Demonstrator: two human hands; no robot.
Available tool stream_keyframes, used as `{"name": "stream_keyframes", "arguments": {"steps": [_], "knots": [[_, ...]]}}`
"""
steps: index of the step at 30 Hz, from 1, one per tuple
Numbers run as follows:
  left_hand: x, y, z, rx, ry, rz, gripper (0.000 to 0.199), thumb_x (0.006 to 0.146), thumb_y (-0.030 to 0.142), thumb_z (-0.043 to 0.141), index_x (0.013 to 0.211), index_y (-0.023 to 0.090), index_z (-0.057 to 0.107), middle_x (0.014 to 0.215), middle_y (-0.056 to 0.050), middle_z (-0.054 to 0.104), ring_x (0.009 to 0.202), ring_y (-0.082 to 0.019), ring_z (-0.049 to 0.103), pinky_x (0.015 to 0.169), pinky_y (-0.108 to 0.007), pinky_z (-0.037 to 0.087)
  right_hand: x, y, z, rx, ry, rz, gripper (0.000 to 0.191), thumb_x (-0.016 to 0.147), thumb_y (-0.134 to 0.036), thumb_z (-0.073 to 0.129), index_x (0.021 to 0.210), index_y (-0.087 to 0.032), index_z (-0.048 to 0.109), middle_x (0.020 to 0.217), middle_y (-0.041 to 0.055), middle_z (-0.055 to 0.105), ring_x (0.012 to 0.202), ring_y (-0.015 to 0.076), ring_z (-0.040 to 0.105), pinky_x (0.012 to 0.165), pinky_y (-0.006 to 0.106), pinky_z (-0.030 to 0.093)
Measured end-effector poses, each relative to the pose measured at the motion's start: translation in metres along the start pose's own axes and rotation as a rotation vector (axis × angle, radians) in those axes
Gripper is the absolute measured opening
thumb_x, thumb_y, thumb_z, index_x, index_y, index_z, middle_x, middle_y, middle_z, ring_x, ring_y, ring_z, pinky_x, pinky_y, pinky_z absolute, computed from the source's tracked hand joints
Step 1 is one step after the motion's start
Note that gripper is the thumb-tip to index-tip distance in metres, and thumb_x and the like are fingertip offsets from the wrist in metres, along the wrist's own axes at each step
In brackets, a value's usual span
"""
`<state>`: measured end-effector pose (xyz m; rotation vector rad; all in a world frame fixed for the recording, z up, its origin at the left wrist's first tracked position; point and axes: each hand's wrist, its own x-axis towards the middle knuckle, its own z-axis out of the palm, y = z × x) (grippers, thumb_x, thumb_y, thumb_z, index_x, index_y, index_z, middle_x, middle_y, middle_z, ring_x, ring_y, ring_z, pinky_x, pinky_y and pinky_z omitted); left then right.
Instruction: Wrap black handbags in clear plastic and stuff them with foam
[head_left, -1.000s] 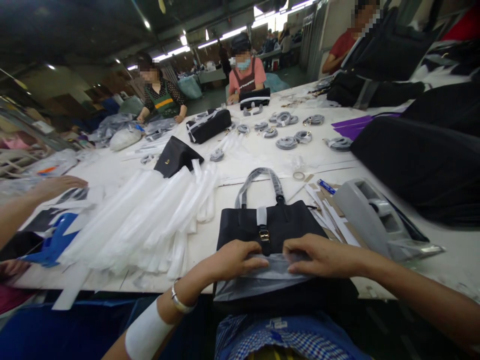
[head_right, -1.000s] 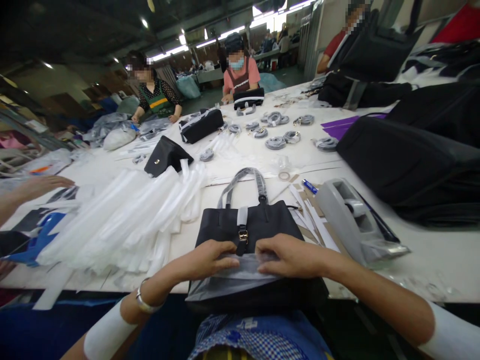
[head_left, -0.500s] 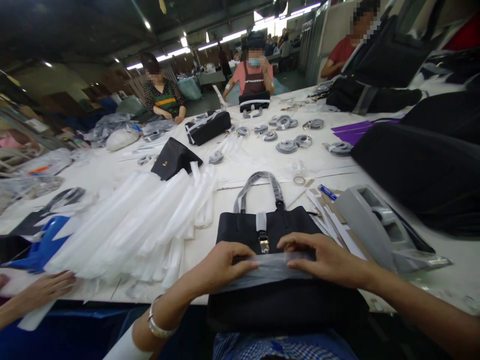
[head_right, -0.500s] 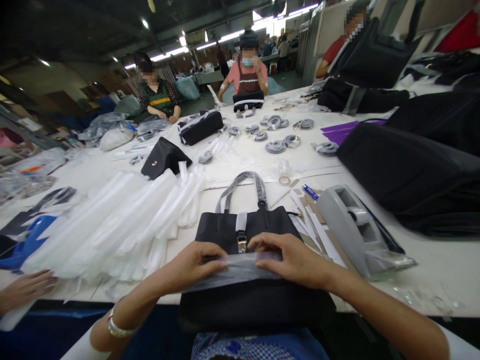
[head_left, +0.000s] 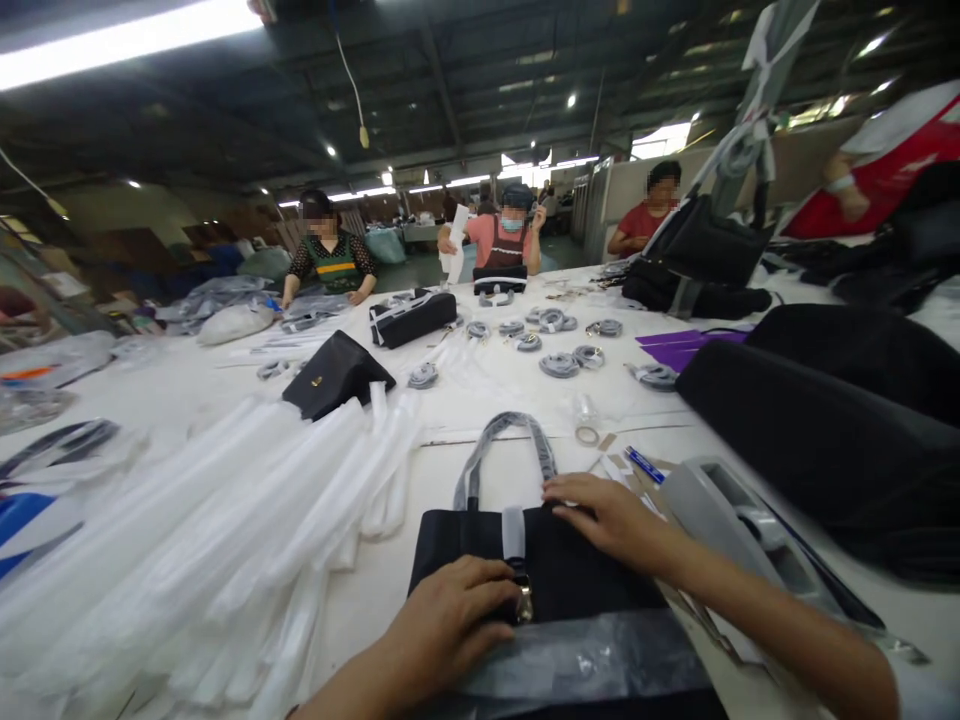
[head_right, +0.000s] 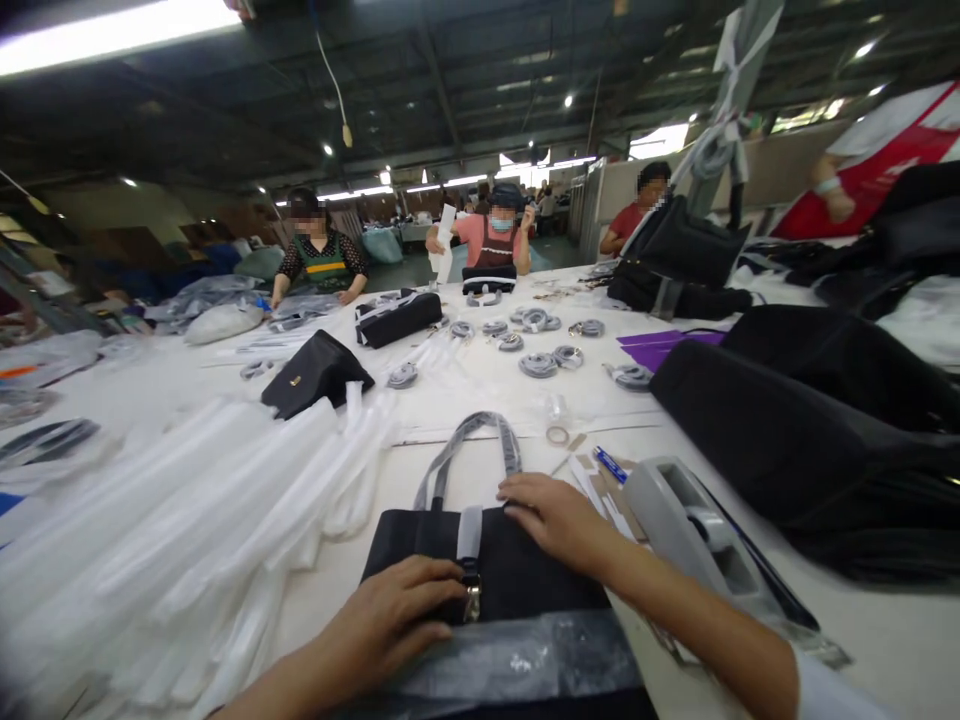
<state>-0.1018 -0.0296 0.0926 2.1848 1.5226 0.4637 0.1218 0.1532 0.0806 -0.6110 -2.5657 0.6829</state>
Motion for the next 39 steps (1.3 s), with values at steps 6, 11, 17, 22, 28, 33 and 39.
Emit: {"name": "stream_keyframes", "arguments": {"steps": [6,11,17,22,28,33,39], "knots": [[0.068,-0.039,-0.029,0.045,0.173,-0.056,0.029,0.095,0.03,0.052,0.121,0.029,0.063,0.126,-0.002,0.064,0.116,-0.018,0.059,0.102,-0.031,0.046,0.119,0.099,-0.04,-0.396,0.013,0.289,0.04,0.093,-0.028,0.051,0.13,-0.015,0.058,0.138,0.012,0.057,0.13,0.0218,0.048,0.111,0.037,0.035],[0.131,-0.096,-0.035,0.158,0.213,-0.191,0.03,0.092,0.024,0.053,0.121,0.023,0.062,0.124,-0.005,0.065,0.114,-0.022,0.06,0.1,-0.035,0.047,0.195,0.177,-0.044,-0.508,-0.016,0.5,0.053,0.092,-0.029,0.052,0.139,-0.006,0.046,0.149,0.0222,0.039,0.138,0.0283,0.036,0.11,0.037,0.03],[0.192,-0.137,-0.027,0.292,0.224,-0.187,0.041,0.09,0.024,0.056,0.13,0.023,0.052,0.134,-0.007,0.054,0.119,-0.024,0.051,0.1,-0.038,0.046,0.241,0.237,-0.029,-0.568,-0.065,0.729,0.052,0.093,-0.038,0.05,0.134,-0.007,0.051,0.138,0.0251,0.051,0.126,0.0305,0.05,0.097,0.038,0.039],[0.243,-0.161,-0.023,0.332,0.147,-0.255,0.038,0.09,0.024,0.056,0.127,0.02,0.05,0.128,-0.012,0.054,0.119,-0.026,0.049,0.099,-0.039,0.045,0.252,0.25,-0.024,-0.596,-0.095,0.78,0.047,0.089,-0.04,0.053,0.117,-0.004,0.065,0.129,0.027,0.057,0.117,0.0347,0.056,0.089,0.04,0.043],[0.276,-0.179,-0.022,0.233,0.076,-0.336,0.026,0.088,0.025,0.056,0.112,0.015,0.059,0.117,-0.016,0.06,0.115,-0.029,0.054,0.097,-0.042,0.045,0.243,0.22,-0.04,-0.519,-0.004,0.771,0.039,0.082,-0.044,0.06,0.093,-0.009,0.074,0.104,0.0209,0.071,0.099,0.0324,0.064,0.077,0.034,0.045],[0.284,-0.181,-0.066,0.029,0.0,-0.358,0.019,0.087,0.019,0.051,0.104,0.013,0.06,0.104,-0.013,0.066,0.097,-0.023,0.064,0.087,-0.035,0.05,0.219,0.162,-0.062,-0.404,0.254,0.666,0.053,0.09,-0.059,0.041,0.092,-0.017,0.073,0.094,0.0097,0.072,0.088,0.023,0.064,0.069,0.027,0.042],[0.266,-0.144,-0.152,-0.247,-0.166,-0.263,0.019,0.089,0.029,0.052,0.097,0.014,0.061,0.088,-0.004,0.065,0.065,-0.01,0.06,0.064,-0.023,0.05,0.159,0.065,-0.072,0.147,0.679,0.405,0.056,0.086,-0.065,0.047,0.097,-0.016,0.069,0.075,0.0024,0.065,0.065,0.0153,0.054,0.057,0.025,0.039]]}}
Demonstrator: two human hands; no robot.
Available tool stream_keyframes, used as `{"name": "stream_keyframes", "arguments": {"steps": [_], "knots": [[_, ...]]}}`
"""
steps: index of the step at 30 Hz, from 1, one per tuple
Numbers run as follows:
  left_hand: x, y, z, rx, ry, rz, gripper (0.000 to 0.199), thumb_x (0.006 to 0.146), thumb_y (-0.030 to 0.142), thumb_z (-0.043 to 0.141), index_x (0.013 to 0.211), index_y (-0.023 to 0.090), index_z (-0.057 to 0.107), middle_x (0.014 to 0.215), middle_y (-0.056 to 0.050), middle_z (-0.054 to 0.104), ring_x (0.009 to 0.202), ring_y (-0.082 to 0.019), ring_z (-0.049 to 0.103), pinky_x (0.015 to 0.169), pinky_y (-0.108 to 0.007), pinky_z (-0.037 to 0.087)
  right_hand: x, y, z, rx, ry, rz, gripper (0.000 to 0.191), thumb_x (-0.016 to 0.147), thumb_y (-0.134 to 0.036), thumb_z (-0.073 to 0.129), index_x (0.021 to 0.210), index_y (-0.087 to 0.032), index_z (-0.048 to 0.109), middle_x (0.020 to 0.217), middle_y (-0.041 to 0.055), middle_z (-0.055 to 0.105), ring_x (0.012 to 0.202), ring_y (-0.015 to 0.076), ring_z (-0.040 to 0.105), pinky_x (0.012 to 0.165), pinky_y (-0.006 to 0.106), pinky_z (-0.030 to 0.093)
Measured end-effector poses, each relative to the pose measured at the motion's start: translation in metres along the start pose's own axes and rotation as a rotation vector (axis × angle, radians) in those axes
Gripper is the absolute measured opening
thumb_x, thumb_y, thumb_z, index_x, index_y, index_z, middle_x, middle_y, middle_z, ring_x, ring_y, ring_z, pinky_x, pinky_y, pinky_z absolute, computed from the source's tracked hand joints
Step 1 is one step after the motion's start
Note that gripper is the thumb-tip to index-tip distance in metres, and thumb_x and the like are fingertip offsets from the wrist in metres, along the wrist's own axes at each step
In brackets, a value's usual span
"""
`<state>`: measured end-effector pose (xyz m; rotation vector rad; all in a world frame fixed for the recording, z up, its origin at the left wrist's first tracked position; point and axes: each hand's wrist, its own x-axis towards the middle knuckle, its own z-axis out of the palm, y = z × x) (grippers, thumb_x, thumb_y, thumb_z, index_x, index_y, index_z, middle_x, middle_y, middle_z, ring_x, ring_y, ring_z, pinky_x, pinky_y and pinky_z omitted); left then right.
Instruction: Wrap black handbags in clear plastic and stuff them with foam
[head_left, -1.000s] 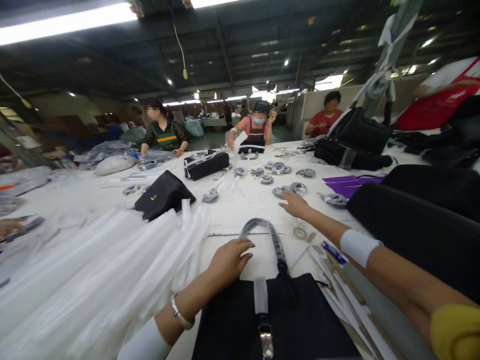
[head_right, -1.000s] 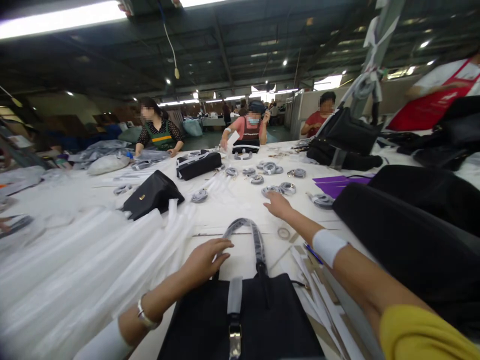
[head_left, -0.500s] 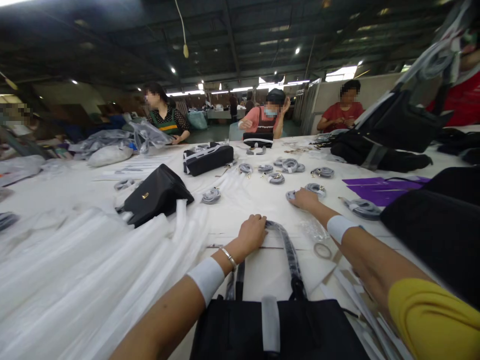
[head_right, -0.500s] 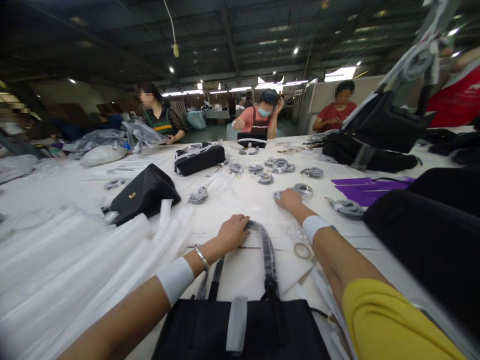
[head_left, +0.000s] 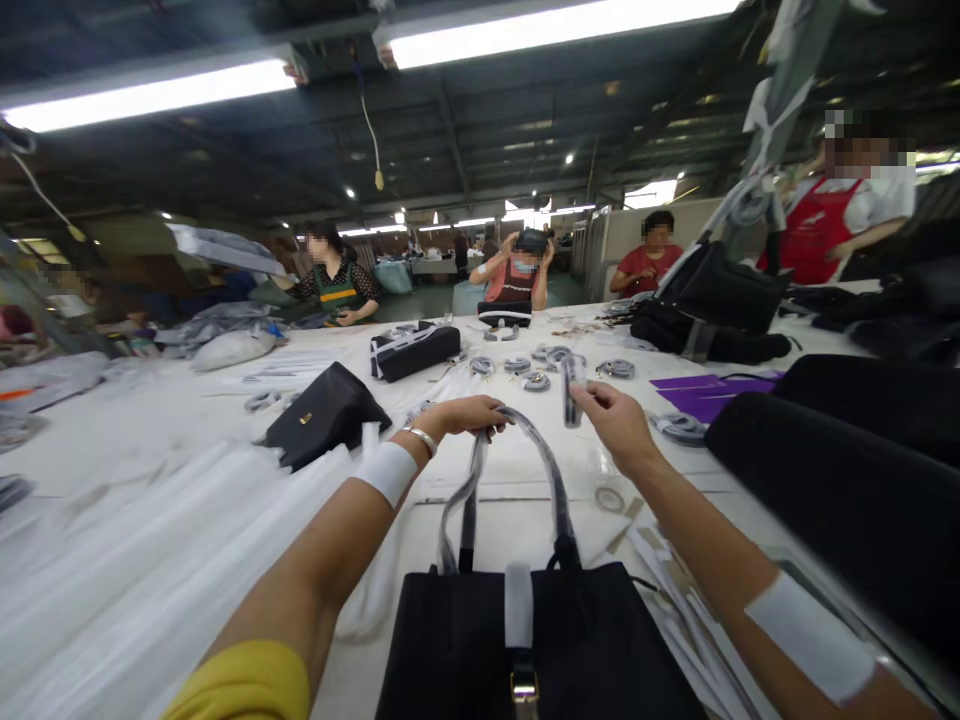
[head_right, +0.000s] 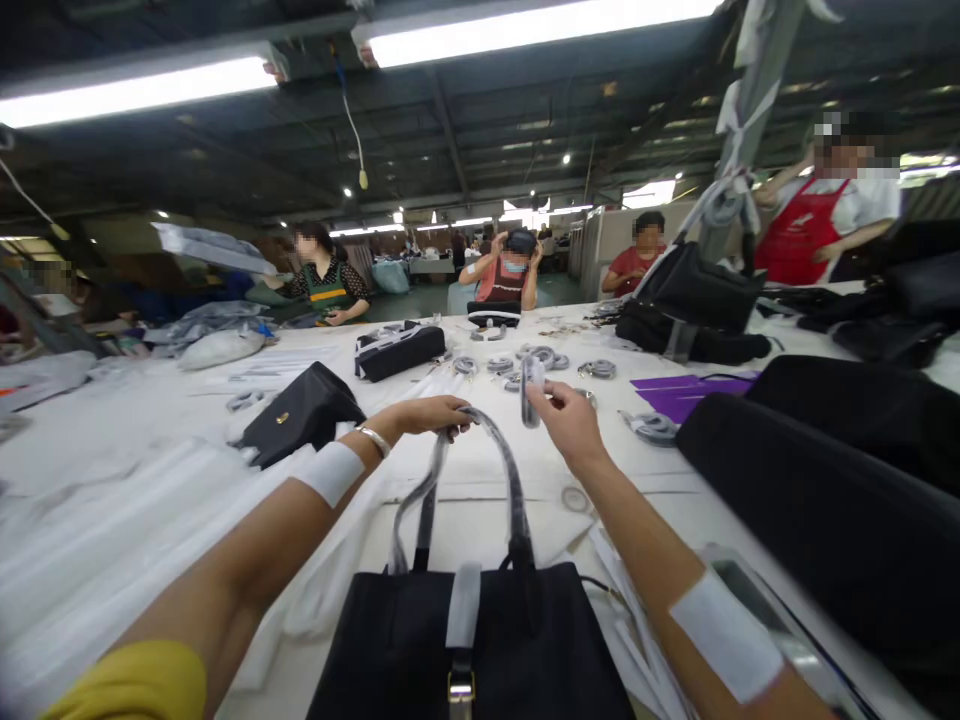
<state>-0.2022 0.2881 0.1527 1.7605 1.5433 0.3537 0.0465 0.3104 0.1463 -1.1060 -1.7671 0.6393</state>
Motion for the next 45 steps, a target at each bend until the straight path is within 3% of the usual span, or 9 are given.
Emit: {"name": "stream_keyframes", "arguments": {"steps": [4,9,13,16,22,26,32,40,45], "knots": [[-0.05,0.05,-0.029,-0.043,-0.07,0.054,0.03,0.081,0.037,0.065,0.102,0.015,0.065,0.087,-0.002,0.063,0.068,-0.009,0.055,0.063,-0.02,0.047,-0.072,-0.043,-0.021,0.333,-0.064,-0.034,0.045,0.084,-0.057,0.058,0.109,-0.019,0.064,0.078,0.0012,0.064,0.065,0.0148,0.053,0.056,0.024,0.041],[-0.109,0.108,-0.041,-0.126,-0.215,0.123,0.051,0.074,0.036,0.076,0.122,0.023,0.064,0.105,-0.003,0.066,0.088,-0.013,0.057,0.077,-0.022,0.047,-0.155,-0.082,-0.023,0.343,-0.168,-0.092,0.035,0.083,-0.05,0.063,0.099,-0.019,0.061,0.072,0.0001,0.062,0.061,0.0143,0.053,0.054,0.024,0.041],[-0.134,0.138,-0.028,-0.136,0.061,0.173,0.041,0.076,0.035,0.074,0.112,0.016,0.071,0.1,-0.007,0.07,0.085,-0.014,0.061,0.077,-0.025,0.048,-0.19,-0.096,-0.002,0.278,-0.185,-0.205,0.028,0.084,-0.047,0.062,0.086,-0.02,0.057,0.062,-0.0034,0.056,0.054,0.0118,0.049,0.052,0.023,0.037],[-0.148,0.148,-0.003,-0.082,0.241,0.227,0.043,0.077,0.035,0.072,0.115,0.013,0.07,0.095,-0.01,0.072,0.082,-0.015,0.064,0.079,-0.028,0.049,-0.201,-0.089,0.018,0.192,-0.082,-0.212,0.029,0.085,-0.048,0.059,0.087,-0.019,0.059,0.062,-0.0018,0.059,0.054,0.0133,0.053,0.052,0.024,0.037],[-0.174,0.136,0.071,0.39,0.43,0.177,0.04,0.083,0.034,0.063,0.117,0.014,0.069,0.108,-0.009,0.073,0.098,-0.024,0.066,0.09,-0.031,0.047,-0.21,-0.038,0.05,-0.112,0.182,-0.356,0.03,0.09,-0.04,0.056,0.101,-0.015,0.067,0.079,0.009,0.072,0.065,0.0208,0.066,0.059,0.028,0.042],[-0.178,0.126,0.108,0.521,0.512,0.09,0.038,0.085,0.032,0.06,0.12,0.017,0.068,0.118,-0.009,0.07,0.11,-0.025,0.064,0.096,-0.031,0.046,-0.217,-0.019,0.06,-0.269,0.161,-0.475,0.029,0.091,-0.032,0.056,0.111,-0.015,0.067,0.085,0.009,0.074,0.068,0.0217,0.067,0.06,0.03,0.043],[-0.182,0.116,0.135,0.59,0.506,0.044,0.036,0.085,0.03,0.06,0.119,0.018,0.066,0.111,-0.009,0.072,0.103,-0.025,0.066,0.09,-0.031,0.048,-0.222,-0.019,0.059,-0.312,0.122,-0.494,0.032,0.09,-0.026,0.056,0.121,-0.018,0.064,0.095,0.0081,0.074,0.074,0.0223,0.067,0.066,0.031,0.045],[-0.185,0.09,0.15,0.635,0.634,0.062,0.035,0.089,0.024,0.053,0.124,0.018,0.057,0.113,-0.011,0.068,0.107,-0.025,0.063,0.094,-0.035,0.048,-0.224,-0.022,0.061,0.173,0.016,-0.417,0.031,0.091,-0.024,0.053,0.118,-0.017,0.065,0.106,0.0109,0.071,0.089,0.0227,0.067,0.081,0.033,0.05],[-0.186,0.068,0.158,0.615,0.727,0.067,0.038,0.093,0.019,0.048,0.131,0.018,0.049,0.119,-0.012,0.064,0.115,-0.024,0.058,0.097,-0.036,0.047,-0.22,-0.031,0.06,1.071,-0.212,0.18,0.041,0.08,-0.047,0.068,0.108,-0.017,0.07,0.1,0.0083,0.07,0.083,0.0191,0.064,0.075,0.032,0.053]]}}
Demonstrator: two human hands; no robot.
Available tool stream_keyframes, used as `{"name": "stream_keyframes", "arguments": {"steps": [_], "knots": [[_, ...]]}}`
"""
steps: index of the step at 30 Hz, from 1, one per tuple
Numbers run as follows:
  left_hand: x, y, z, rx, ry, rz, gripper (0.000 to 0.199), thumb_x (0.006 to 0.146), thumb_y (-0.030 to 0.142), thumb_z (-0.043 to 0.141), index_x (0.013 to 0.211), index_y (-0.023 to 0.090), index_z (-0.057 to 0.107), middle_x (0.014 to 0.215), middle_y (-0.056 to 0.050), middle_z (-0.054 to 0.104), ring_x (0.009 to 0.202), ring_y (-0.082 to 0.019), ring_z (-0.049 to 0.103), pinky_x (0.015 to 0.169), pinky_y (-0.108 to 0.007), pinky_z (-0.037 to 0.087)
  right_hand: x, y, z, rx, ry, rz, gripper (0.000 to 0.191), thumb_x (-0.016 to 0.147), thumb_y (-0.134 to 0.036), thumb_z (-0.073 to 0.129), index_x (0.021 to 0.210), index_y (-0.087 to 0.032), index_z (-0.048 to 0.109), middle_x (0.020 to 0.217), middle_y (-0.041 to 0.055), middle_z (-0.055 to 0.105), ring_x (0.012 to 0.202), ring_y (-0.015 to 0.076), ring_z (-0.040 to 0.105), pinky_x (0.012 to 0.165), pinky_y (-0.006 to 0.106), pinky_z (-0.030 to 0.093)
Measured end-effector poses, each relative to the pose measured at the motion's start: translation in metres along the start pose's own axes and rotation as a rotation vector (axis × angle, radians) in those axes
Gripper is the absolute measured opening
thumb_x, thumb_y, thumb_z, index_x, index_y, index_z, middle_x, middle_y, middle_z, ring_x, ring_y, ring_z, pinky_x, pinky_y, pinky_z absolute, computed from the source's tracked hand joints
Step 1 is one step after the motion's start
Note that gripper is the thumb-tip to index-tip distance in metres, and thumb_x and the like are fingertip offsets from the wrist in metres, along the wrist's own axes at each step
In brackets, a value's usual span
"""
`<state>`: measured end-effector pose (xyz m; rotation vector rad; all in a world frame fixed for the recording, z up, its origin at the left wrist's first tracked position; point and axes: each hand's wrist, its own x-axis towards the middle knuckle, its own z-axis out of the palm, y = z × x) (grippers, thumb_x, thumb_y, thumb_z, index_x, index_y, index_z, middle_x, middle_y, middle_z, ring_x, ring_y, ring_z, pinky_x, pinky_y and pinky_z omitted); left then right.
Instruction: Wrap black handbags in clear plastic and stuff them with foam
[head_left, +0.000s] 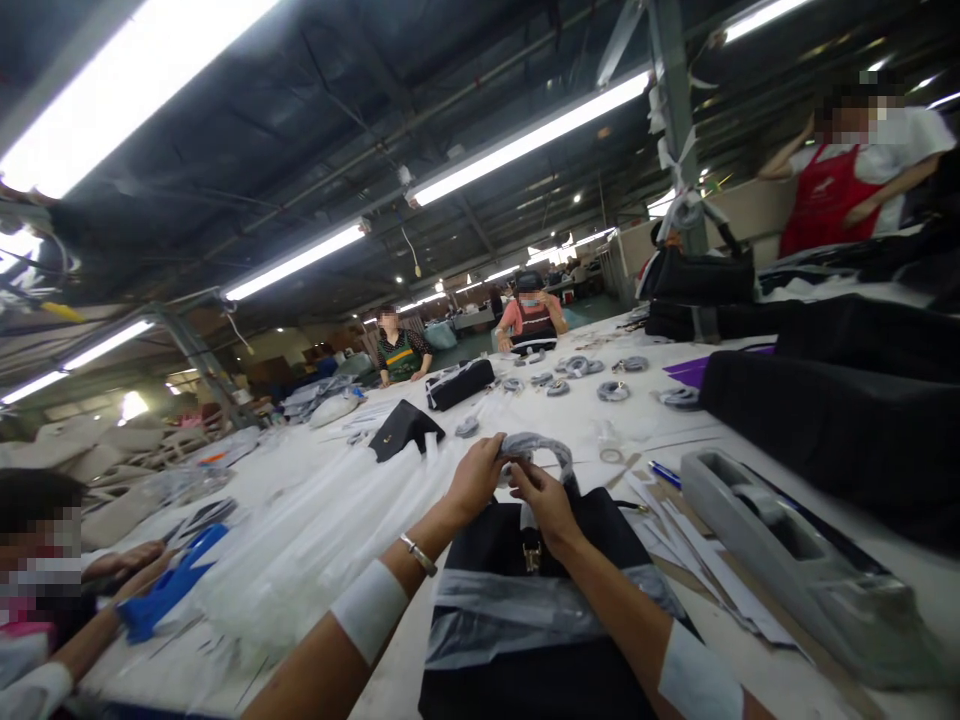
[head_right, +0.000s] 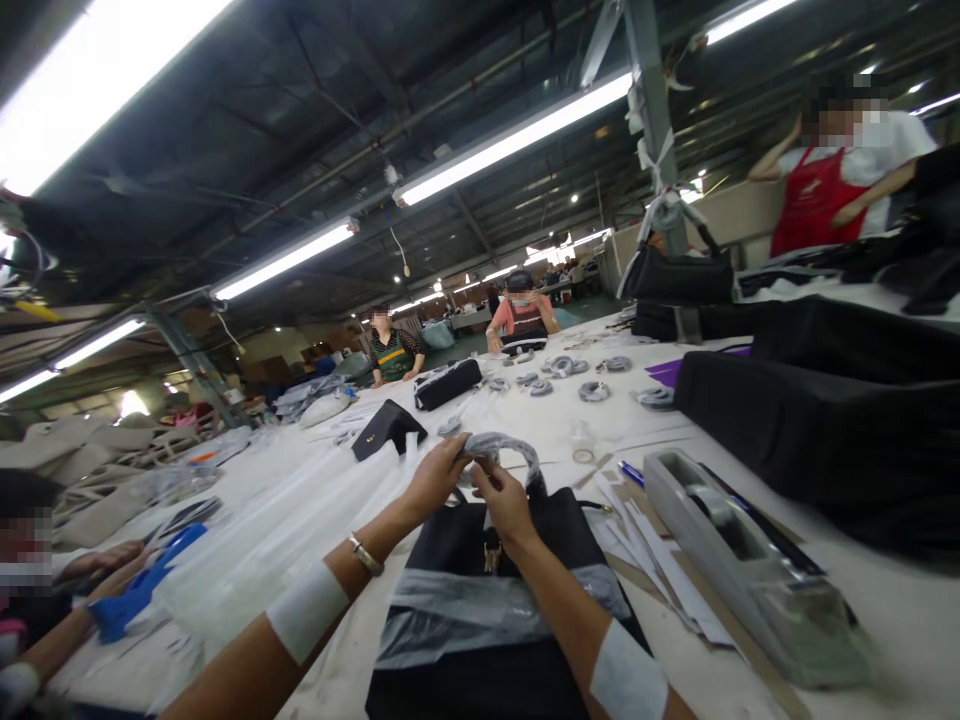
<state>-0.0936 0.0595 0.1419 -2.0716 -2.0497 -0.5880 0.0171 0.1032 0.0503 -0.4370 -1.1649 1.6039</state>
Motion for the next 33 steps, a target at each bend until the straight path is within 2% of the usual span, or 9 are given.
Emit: {"name": "stream_keyframes", "arguments": {"steps": [2,8,13,16,21,24,27,30,33], "knots": [[-0.007,-0.001,0.013,0.0,0.046,0.026,0.04,0.093,0.016,0.046,0.132,0.019,0.048,0.121,-0.012,0.062,0.115,-0.024,0.057,0.098,-0.037,0.047,0.0,-0.001,0.002,0.152,-0.006,0.11,0.042,0.077,-0.052,0.07,0.099,-0.016,0.072,0.099,0.0077,0.07,0.081,0.0173,0.063,0.074,0.03,0.053],[-0.023,0.007,0.05,-0.055,0.149,0.047,0.048,0.091,0.009,0.044,0.138,0.017,0.045,0.129,-0.014,0.058,0.121,-0.024,0.053,0.104,-0.042,0.044,-0.002,0.006,0.001,0.237,0.087,0.176,0.043,0.07,-0.053,0.074,0.095,-0.017,0.071,0.092,0.005,0.07,0.075,0.0144,0.062,0.062,0.023,0.048],[-0.023,-0.008,0.039,-0.457,0.009,-0.029,0.052,0.093,0.029,0.051,0.143,0.019,0.044,0.137,-0.011,0.057,0.126,-0.024,0.054,0.108,-0.041,0.041,-0.001,0.01,0.0,0.199,0.165,0.134,0.037,0.069,-0.05,0.076,0.085,-0.017,0.07,0.073,0.0004,0.065,0.062,0.0112,0.055,0.056,0.022,0.044],[-0.021,-0.024,0.031,-0.62,-0.037,-0.061,0.044,0.094,0.038,0.048,0.134,0.022,0.055,0.134,-0.006,0.06,0.126,-0.023,0.055,0.11,-0.041,0.039,-0.001,0.013,0.002,0.139,0.158,0.097,0.036,0.07,-0.05,0.075,0.082,-0.017,0.069,0.071,-0.0001,0.063,0.062,0.0113,0.055,0.059,0.023,0.046],[-0.021,-0.029,0.039,-0.585,0.051,-0.087,0.037,0.092,0.039,0.051,0.121,0.021,0.066,0.127,-0.006,0.066,0.123,-0.026,0.057,0.108,-0.042,0.04,-0.003,0.014,0.006,-0.026,0.109,0.057,0.038,0.076,-0.052,0.067,0.091,-0.018,0.072,0.083,0.0031,0.069,0.07,0.014,0.061,0.067,0.026,0.051],[-0.022,-0.023,0.045,-0.612,0.118,-0.081,0.033,0.092,0.035,0.051,0.118,0.021,0.067,0.122,-0.006,0.069,0.118,-0.025,0.06,0.105,-0.04,0.043,-0.003,-0.004,-0.003,-0.163,0.024,0.058,0.033,0.075,-0.049,0.07,0.087,-0.018,0.074,0.08,0.0039,0.071,0.07,0.0177,0.065,0.065,0.029,0.052],[-0.023,-0.02,0.053,-0.689,0.174,-0.079,0.035,0.093,0.035,0.05,0.12,0.019,0.065,0.121,-0.007,0.069,0.115,-0.024,0.062,0.101,-0.037,0.046,-0.01,-0.042,-0.033,-0.433,-0.068,0.004,0.021,0.072,-0.037,0.076,0.084,-0.02,0.076,0.083,0.0035,0.073,0.073,0.0197,0.066,0.069,0.031,0.05],[-0.026,-0.02,0.066,-0.727,0.233,-0.119,0.036,0.093,0.035,0.051,0.121,0.018,0.065,0.12,-0.008,0.069,0.114,-0.024,0.062,0.102,-0.038,0.045,-0.026,-0.083,-0.083,-1.14,-0.106,-0.205,0.017,0.086,-0.03,0.061,0.09,-0.022,0.075,0.093,0.0044,0.074,0.087,0.0204,0.065,0.081,0.031,0.046],[-0.029,-0.022,0.08,-0.736,0.277,-0.156,0.036,0.093,0.036,0.051,0.121,0.018,0.064,0.121,-0.008,0.069,0.114,-0.024,0.062,0.102,-0.038,0.044,-0.049,-0.104,-0.138,-1.647,-0.112,-0.147,0.017,0.088,-0.024,0.057,0.091,-0.018,0.073,0.089,0.008,0.072,0.084,0.0218,0.064,0.076,0.031,0.044]]}}
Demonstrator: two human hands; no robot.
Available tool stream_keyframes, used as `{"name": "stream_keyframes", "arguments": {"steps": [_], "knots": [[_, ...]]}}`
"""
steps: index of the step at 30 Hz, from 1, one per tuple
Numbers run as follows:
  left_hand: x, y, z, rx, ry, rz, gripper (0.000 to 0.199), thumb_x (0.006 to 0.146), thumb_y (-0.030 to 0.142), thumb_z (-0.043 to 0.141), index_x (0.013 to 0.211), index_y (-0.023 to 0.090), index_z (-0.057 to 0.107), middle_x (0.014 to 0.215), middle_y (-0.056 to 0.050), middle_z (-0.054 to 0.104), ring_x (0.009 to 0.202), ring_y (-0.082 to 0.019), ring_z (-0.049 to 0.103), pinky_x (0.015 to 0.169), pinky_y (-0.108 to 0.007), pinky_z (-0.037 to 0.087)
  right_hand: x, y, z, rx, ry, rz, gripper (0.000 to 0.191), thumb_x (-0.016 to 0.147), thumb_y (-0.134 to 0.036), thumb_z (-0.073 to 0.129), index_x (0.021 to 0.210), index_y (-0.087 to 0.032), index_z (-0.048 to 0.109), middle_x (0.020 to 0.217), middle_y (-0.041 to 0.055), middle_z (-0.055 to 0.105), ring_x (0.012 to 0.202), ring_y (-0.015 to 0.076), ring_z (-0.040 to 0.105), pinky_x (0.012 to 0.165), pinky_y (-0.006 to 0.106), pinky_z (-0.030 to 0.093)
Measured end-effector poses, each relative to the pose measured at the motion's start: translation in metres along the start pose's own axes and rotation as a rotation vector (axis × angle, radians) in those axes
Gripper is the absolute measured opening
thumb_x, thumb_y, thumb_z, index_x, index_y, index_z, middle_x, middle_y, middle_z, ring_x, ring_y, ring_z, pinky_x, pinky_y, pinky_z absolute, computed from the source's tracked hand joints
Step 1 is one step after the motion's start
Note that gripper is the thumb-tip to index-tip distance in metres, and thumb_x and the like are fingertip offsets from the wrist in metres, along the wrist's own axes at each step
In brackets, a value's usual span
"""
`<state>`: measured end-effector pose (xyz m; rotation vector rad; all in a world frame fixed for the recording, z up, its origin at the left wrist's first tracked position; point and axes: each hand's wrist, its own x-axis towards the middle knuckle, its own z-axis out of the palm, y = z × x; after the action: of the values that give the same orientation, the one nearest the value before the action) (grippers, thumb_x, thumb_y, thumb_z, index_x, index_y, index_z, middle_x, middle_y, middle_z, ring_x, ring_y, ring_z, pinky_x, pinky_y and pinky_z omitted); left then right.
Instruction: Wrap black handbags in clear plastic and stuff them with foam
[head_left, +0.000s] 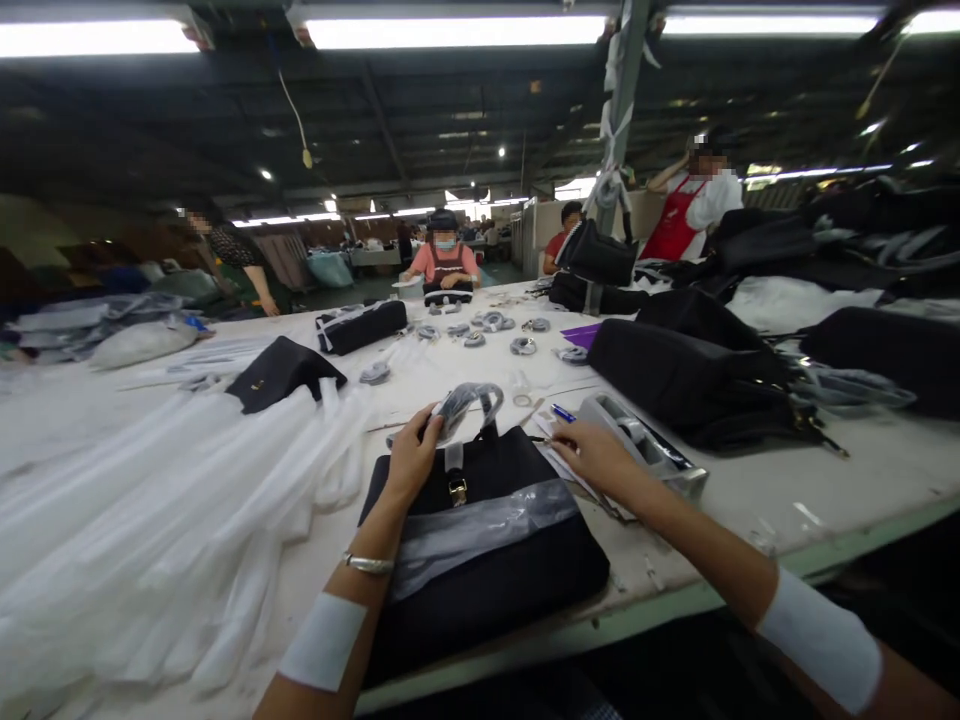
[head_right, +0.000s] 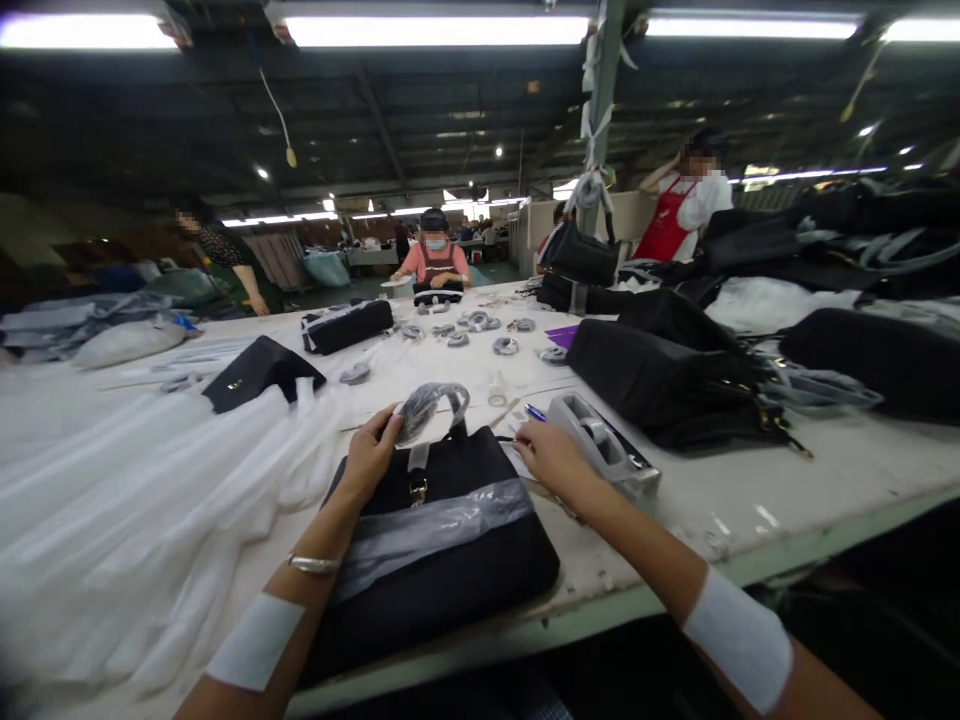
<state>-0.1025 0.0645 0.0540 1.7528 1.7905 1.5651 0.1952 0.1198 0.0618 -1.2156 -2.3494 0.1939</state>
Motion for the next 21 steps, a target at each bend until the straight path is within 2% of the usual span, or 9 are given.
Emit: {"name": "stream_keyframes", "arguments": {"steps": [3,6,10,17,21], "knots": [[-0.003,-0.008,0.004,-0.003,0.028,-0.009,0.036,0.093,0.035,0.051,0.122,0.018,0.064,0.121,-0.008,0.068,0.115,-0.024,0.061,0.102,-0.037,0.045,-0.031,0.035,0.006,-0.302,-0.07,0.058,0.012,0.084,-0.024,0.063,0.089,-0.017,0.071,0.084,0.0108,0.069,0.078,0.0236,0.063,0.07,0.033,0.044],[-0.005,-0.011,0.005,-0.014,0.024,-0.002,0.035,0.093,0.035,0.051,0.122,0.019,0.064,0.121,-0.007,0.068,0.115,-0.024,0.061,0.102,-0.036,0.045,-0.053,0.047,0.02,-0.41,-0.101,0.08,0.007,0.081,-0.025,0.068,0.082,-0.018,0.07,0.081,0.0099,0.067,0.075,0.0243,0.063,0.066,0.033,0.044],[-0.007,-0.013,0.002,-0.026,0.031,-0.006,0.035,0.093,0.036,0.051,0.121,0.02,0.064,0.121,-0.007,0.068,0.116,-0.024,0.061,0.102,-0.036,0.045,-0.06,0.045,0.024,-0.403,-0.079,0.073,0.006,0.081,-0.024,0.066,0.081,-0.019,0.07,0.079,0.0084,0.066,0.075,0.024,0.063,0.066,0.033,0.043],[-0.009,-0.013,0.0,-0.061,0.036,-0.005,0.035,0.093,0.035,0.051,0.122,0.02,0.064,0.12,-0.007,0.069,0.114,-0.023,0.062,0.101,-0.035,0.045,-0.054,0.039,0.003,-0.342,-0.139,0.165,0.013,0.079,-0.019,0.067,0.086,-0.022,0.077,0.08,0.0073,0.074,0.079,0.0241,0.067,0.068,0.031,0.044],[-0.009,-0.015,0.0,-0.081,0.044,-0.012,0.034,0.092,0.035,0.053,0.121,0.02,0.065,0.12,-0.006,0.069,0.113,-0.023,0.062,0.1,-0.035,0.046,-0.052,0.026,-0.013,-0.337,-0.034,0.212,0.022,0.088,-0.03,0.057,0.094,-0.024,0.077,0.09,0.0072,0.076,0.079,0.0245,0.068,0.067,0.032,0.045]]}}
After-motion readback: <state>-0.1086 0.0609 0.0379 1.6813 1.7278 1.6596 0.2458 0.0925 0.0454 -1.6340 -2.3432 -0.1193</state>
